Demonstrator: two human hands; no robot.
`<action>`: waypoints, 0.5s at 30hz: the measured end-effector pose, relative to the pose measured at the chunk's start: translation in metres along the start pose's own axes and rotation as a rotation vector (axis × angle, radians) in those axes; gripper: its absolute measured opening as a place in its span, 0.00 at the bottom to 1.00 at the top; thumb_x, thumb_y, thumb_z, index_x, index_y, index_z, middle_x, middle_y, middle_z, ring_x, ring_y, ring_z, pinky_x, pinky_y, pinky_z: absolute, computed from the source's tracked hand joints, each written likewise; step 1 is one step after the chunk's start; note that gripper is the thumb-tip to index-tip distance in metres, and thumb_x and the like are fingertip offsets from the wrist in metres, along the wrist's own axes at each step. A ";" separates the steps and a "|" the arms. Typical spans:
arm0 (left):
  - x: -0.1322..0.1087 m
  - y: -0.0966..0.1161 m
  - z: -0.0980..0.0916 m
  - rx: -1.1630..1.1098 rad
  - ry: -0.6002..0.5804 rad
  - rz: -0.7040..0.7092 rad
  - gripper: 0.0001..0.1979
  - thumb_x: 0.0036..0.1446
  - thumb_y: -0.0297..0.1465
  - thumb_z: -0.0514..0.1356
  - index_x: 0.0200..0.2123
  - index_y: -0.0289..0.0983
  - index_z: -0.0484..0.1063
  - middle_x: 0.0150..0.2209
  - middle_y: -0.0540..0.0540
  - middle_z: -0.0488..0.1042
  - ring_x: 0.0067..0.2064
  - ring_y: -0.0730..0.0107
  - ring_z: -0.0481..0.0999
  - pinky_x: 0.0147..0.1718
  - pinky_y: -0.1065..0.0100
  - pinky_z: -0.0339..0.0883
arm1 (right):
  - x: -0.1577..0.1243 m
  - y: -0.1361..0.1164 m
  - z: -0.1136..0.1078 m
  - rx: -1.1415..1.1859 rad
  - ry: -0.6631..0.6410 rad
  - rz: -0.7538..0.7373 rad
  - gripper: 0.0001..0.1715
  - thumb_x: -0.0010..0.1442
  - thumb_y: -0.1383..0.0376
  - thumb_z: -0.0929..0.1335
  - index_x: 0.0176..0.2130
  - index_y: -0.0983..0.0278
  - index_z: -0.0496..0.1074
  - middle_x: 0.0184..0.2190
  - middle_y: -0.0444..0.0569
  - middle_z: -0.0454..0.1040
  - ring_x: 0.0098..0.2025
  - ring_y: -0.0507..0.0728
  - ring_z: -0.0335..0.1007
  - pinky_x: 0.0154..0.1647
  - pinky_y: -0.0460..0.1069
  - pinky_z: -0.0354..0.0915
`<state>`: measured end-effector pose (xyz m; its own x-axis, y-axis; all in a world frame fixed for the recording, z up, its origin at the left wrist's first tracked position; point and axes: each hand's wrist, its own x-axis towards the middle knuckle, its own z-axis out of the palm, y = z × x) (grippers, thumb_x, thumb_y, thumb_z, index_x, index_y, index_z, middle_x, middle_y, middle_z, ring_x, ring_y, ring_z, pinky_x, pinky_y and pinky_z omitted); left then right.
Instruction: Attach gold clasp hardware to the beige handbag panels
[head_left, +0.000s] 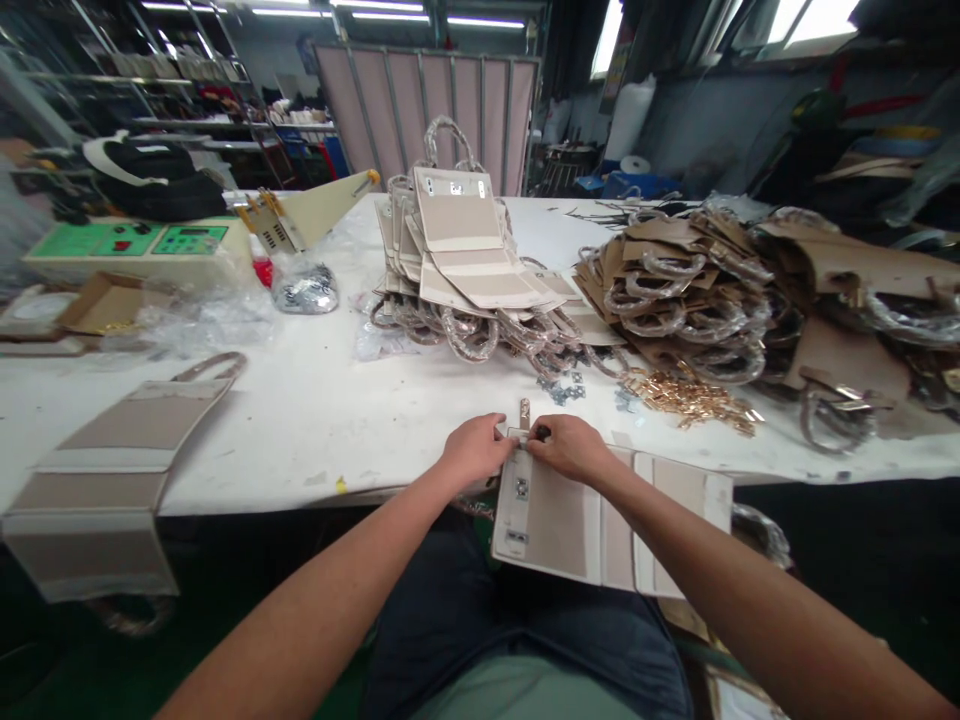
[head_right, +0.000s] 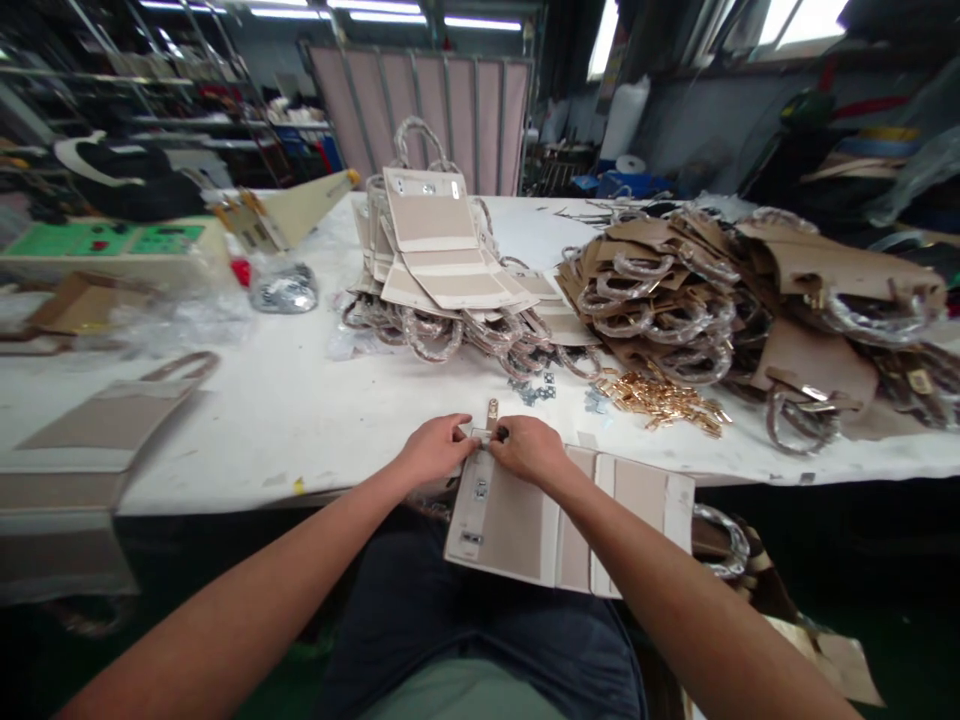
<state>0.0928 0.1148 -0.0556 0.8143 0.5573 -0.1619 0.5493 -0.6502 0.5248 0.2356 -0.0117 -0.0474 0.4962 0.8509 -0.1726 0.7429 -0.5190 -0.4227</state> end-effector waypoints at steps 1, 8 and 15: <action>0.005 0.002 -0.003 0.016 -0.027 0.003 0.17 0.63 0.40 0.63 0.50 0.39 0.82 0.41 0.44 0.85 0.43 0.58 0.82 0.38 0.65 0.68 | 0.000 0.001 0.000 0.017 -0.001 0.002 0.09 0.61 0.60 0.71 0.39 0.57 0.82 0.37 0.47 0.83 0.40 0.59 0.75 0.36 0.49 0.58; 0.029 0.016 -0.017 0.048 -0.205 -0.035 0.07 0.56 0.36 0.68 0.30 0.38 0.81 0.30 0.45 0.82 0.35 0.63 0.80 0.35 0.68 0.66 | 0.008 0.011 0.003 0.145 -0.026 0.015 0.06 0.57 0.61 0.72 0.36 0.59 0.80 0.32 0.45 0.81 0.36 0.57 0.74 0.33 0.48 0.59; 0.038 0.018 -0.014 -0.192 -0.407 -0.224 0.08 0.62 0.32 0.63 0.31 0.35 0.77 0.19 0.51 0.72 0.21 0.69 0.75 0.22 0.71 0.62 | 0.005 0.013 -0.023 0.374 0.002 -0.060 0.08 0.59 0.60 0.74 0.31 0.61 0.79 0.28 0.43 0.78 0.31 0.54 0.71 0.33 0.47 0.60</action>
<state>0.1307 0.1313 -0.0405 0.7085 0.4012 -0.5806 0.7057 -0.4100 0.5778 0.2582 -0.0158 -0.0338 0.4578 0.8786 -0.1359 0.5556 -0.4021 -0.7277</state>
